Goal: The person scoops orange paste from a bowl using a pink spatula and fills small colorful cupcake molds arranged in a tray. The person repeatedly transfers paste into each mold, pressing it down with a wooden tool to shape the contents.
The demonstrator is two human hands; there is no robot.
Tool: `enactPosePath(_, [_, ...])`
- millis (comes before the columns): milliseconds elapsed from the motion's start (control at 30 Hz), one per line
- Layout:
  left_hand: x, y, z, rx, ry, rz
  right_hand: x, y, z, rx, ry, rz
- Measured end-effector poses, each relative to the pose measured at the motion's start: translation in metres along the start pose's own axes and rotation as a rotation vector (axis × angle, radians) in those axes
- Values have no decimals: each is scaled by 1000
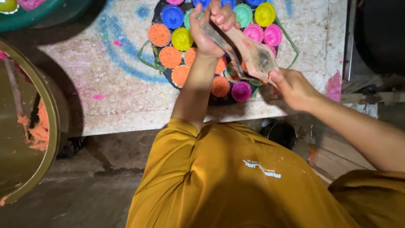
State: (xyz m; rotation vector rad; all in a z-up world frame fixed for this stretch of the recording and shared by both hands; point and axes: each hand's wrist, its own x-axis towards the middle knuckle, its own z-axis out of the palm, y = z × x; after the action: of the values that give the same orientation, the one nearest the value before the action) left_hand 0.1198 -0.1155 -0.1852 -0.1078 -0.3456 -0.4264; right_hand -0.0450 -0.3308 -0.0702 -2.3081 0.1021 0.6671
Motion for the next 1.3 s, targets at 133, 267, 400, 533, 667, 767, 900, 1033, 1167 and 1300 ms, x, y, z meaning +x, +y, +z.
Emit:
enactPosePath(133, [-5, 6, 5, 18, 18, -9, 0, 1, 12, 101, -55, 54])
enactPosePath(267, [-8, -9, 5, -35, 134, -1, -3, 4, -3, 93, -105, 209])
enactPosePath(400, [4, -14, 0, -18, 128, 17, 0, 4, -10, -51, -14, 165])
enactPosePath(533, [9, -2, 0, 43, 126, -5, 3, -2, 3, -8, 59, 39])
enactPosePath(667, [5, -2, 5, 53, 190, -2, 2, -6, 4, 120, -18, 187])
enactPosePath(767, [8, -14, 6, 11, 213, 10, -4, -4, -6, 76, -11, 180])
enactPosePath(900, [17, -15, 4, 72, 203, 23, -6, -2, -8, 107, 61, 108])
enactPosePath(1033, [20, -15, 10, 59, 187, -2, -4, 0, -5, 195, 38, 173])
enactPosePath(1167, [31, -24, 30, 54, 196, 4, -7, 11, -13, -25, 170, 36])
enactPosePath(1300, [26, -7, 39, 144, 554, -258, -5, 27, -14, 232, 125, -81])
